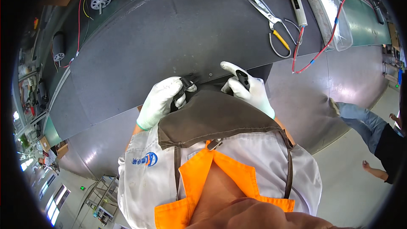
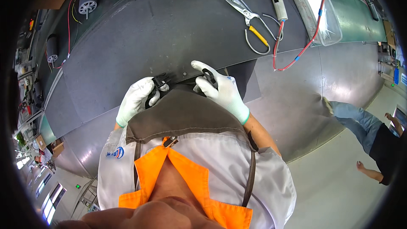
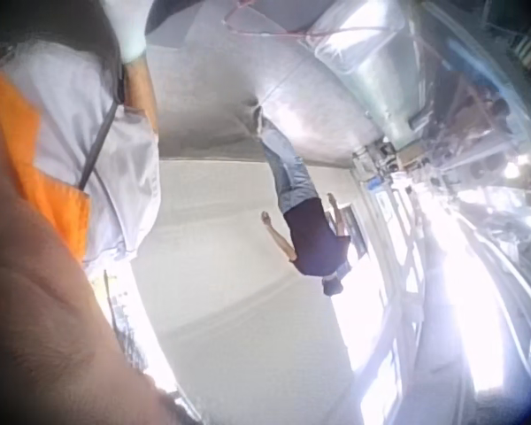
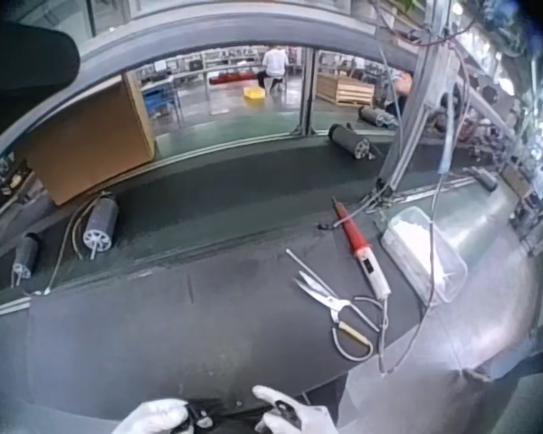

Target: The person assembles small electric motors on a factory workbench. They connect wires to the motor terminals, secure them with zip ties, and use a soldering iron to heat-shrink the connections. The person handles multiple motors sequentially, performing the same assembly steps for each unit.

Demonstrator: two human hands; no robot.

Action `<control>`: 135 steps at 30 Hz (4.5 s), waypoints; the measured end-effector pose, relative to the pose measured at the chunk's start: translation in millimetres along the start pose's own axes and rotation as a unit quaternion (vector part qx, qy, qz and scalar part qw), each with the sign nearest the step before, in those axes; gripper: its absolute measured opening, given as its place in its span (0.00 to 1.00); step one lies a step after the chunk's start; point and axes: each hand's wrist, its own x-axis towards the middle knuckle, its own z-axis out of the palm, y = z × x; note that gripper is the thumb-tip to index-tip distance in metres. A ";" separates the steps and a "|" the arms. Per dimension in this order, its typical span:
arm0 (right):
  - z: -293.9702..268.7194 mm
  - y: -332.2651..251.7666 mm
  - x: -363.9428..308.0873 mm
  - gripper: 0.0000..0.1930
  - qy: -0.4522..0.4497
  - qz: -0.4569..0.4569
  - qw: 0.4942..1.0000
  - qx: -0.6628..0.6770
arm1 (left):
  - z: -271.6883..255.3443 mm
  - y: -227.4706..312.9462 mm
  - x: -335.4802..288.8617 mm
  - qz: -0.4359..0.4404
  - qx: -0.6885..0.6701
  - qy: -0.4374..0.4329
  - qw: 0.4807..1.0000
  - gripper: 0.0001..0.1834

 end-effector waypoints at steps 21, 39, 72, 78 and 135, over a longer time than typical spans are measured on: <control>20.0 34.0 31.5 0.18 -0.127 -0.073 0.894 -0.423 | -4.9 -19.4 10.2 -0.051 -0.095 -0.038 0.993 0.16; 22.1 43.4 31.3 0.17 -0.089 -0.147 0.885 -0.433 | -3.9 -14.0 22.2 -0.101 -0.047 -0.108 0.988 0.15; 13.7 49.9 40.1 0.15 0.026 -0.117 0.912 -0.391 | 11.5 -27.3 30.2 0.076 -0.155 -0.049 0.984 0.18; 19.9 53.1 37.5 0.16 0.012 -0.155 0.894 -0.420 | 15.6 -27.0 34.8 0.081 -0.104 -0.080 0.988 0.17; -243.2 -49.0 11.2 0.13 0.432 -0.184 0.882 -0.040 | 4.6 26.1 124.7 0.418 0.481 0.108 0.763 0.29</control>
